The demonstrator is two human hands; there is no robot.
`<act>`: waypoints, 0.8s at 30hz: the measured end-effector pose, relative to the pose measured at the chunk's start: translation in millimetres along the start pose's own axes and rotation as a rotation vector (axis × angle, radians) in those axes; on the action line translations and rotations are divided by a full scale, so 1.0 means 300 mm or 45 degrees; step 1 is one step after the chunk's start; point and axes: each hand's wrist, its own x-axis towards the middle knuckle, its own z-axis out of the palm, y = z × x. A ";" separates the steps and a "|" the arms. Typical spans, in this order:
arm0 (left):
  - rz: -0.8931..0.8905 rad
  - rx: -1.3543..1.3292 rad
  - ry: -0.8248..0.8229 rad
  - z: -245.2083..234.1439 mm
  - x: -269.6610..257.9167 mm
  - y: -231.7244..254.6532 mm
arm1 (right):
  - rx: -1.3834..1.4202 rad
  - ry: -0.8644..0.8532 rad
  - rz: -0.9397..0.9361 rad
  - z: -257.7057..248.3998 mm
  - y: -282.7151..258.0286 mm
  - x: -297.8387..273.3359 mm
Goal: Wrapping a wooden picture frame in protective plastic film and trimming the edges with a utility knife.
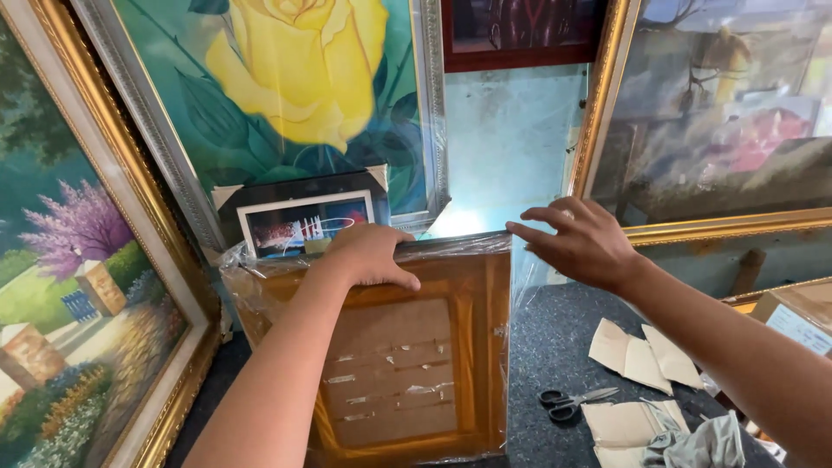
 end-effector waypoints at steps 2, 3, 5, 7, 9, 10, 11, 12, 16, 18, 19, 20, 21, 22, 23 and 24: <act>0.025 0.015 0.050 0.006 0.003 -0.005 | 0.108 0.160 0.111 0.006 0.000 0.015; 0.024 0.014 0.049 0.010 0.011 -0.004 | 0.110 0.159 0.111 -0.006 -0.012 0.048; 0.117 0.067 0.171 0.025 0.023 -0.007 | 0.379 0.329 0.221 -0.028 -0.041 0.114; 0.135 0.095 0.212 0.030 0.003 -0.003 | 0.424 0.306 0.096 -0.063 -0.098 0.204; 0.155 0.123 0.253 0.030 -0.017 0.005 | 0.466 0.283 -0.028 -0.076 -0.134 0.266; 0.135 0.089 0.301 0.031 -0.029 0.010 | 0.634 0.088 -0.064 -0.069 -0.145 0.282; 0.115 0.058 0.352 0.030 -0.039 0.011 | 0.797 -0.104 -0.101 -0.060 -0.156 0.302; 0.113 0.060 0.353 0.033 -0.046 0.013 | 0.798 -0.101 -0.103 -0.048 -0.155 0.302; 0.178 -0.070 0.498 0.073 -0.032 -0.010 | 0.596 -0.590 0.075 -0.039 -0.172 0.303; 0.196 -0.113 0.558 0.101 -0.010 -0.029 | 0.564 -0.582 0.075 -0.037 -0.179 0.295; 0.276 -0.106 0.654 0.115 0.001 -0.037 | 0.562 -0.462 0.075 -0.026 -0.179 0.287; 0.356 -0.099 0.751 0.128 0.011 -0.044 | 0.559 -0.342 0.075 -0.014 -0.180 0.280; 0.358 -0.102 0.754 0.146 0.026 -0.054 | 0.555 -0.344 0.074 0.019 -0.185 0.268; 0.399 -0.075 0.913 0.164 0.040 -0.062 | 0.477 -0.121 0.062 0.052 -0.189 0.256; 0.439 -0.050 1.069 0.185 0.051 -0.069 | 0.399 0.098 0.051 0.083 -0.197 0.240; 0.440 -0.055 1.068 0.200 0.069 -0.082 | 0.398 0.093 0.051 0.092 -0.204 0.239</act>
